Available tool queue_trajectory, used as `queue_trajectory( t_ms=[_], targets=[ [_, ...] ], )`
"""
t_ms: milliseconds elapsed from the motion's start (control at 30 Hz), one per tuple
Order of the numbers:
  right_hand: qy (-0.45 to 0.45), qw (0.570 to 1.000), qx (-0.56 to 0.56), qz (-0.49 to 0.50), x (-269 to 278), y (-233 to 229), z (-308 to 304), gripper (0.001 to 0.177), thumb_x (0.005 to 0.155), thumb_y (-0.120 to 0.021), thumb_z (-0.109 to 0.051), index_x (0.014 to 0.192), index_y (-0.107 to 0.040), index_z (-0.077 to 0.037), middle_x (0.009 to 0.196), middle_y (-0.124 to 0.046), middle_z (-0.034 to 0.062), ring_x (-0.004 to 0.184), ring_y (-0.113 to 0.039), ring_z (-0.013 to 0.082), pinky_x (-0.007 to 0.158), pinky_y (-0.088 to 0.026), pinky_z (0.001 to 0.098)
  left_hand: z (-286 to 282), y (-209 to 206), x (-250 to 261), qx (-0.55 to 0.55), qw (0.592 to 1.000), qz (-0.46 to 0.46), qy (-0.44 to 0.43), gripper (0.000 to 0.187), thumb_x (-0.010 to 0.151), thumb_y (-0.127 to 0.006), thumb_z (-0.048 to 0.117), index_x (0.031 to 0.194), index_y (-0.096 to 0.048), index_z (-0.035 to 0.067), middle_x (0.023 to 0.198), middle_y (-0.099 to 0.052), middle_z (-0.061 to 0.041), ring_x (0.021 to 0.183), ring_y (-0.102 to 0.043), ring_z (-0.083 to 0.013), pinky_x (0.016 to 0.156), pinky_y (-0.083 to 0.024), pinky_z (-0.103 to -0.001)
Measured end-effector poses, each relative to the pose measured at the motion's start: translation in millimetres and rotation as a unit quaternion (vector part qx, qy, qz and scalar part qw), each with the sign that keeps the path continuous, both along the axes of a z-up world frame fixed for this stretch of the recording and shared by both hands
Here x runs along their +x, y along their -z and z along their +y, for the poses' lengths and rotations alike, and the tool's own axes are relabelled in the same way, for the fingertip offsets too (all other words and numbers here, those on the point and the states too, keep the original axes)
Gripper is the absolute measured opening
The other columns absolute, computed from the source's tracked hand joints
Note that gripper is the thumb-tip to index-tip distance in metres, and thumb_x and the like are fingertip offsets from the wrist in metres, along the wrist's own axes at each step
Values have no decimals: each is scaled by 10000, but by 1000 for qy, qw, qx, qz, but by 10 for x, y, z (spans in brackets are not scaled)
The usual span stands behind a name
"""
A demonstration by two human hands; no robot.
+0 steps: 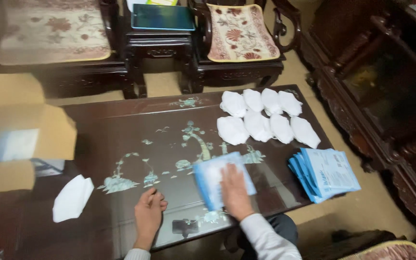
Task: Packaging individual face masks into plastic sleeves and organizing them on a table
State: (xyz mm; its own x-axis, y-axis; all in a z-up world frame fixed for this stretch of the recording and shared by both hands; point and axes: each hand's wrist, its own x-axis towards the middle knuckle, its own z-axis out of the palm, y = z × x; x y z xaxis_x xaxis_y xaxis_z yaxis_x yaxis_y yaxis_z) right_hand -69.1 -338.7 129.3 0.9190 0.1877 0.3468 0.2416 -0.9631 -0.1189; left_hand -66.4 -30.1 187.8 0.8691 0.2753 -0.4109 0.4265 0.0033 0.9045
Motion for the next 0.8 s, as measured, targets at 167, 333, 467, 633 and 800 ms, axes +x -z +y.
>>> queue_trajectory(
  t_ms=[167,333,467,633,800],
  targets=[
    [-10,999,36,27,-3,310,-1005,626,996,-391,-158,1607,-299,-60,1675,-291,215,1594,-176,407,1265,-108,572,241,-39,32,32,999,-35,14,348,965,-644,202,1284,-669,64,922,-769,-82,735,-706,-158,686,-612,-289],
    [53,996,51,46,47,292,-1222,585,1030,-411,-269,1588,-378,-95,1690,-318,229,1568,-262,460,1193,-216,676,1173,158,92,297,912,-259,-112,199,934,-680,179,1108,-757,119,965,-689,-91,831,-649,-234,819,-519,-367],
    [98,984,110,96,1,-107,-973,583,1081,-330,-342,1584,-396,-56,1692,-310,223,1581,-214,434,1244,-136,645,1917,180,97,485,844,-181,-143,404,896,-718,225,1241,-672,20,1166,-656,-187,1050,-597,-409,944,-450,-499],
    [93,990,78,67,29,-13,-1017,594,1087,-331,-358,1574,-417,-29,1667,-363,249,1534,-288,469,1202,-217,712,2169,191,106,509,852,-35,-115,702,779,-861,353,1348,-606,32,1296,-621,-196,1110,-588,-435,901,-478,-571],
    [100,992,70,32,32,62,-1039,541,1100,-389,-297,1555,-484,-19,1652,-427,248,1524,-339,469,1177,-262,713,2124,227,110,519,845,-65,-114,667,788,-859,264,1382,-615,85,1142,-606,-118,1022,-585,-357,860,-488,-501]
  ],
)
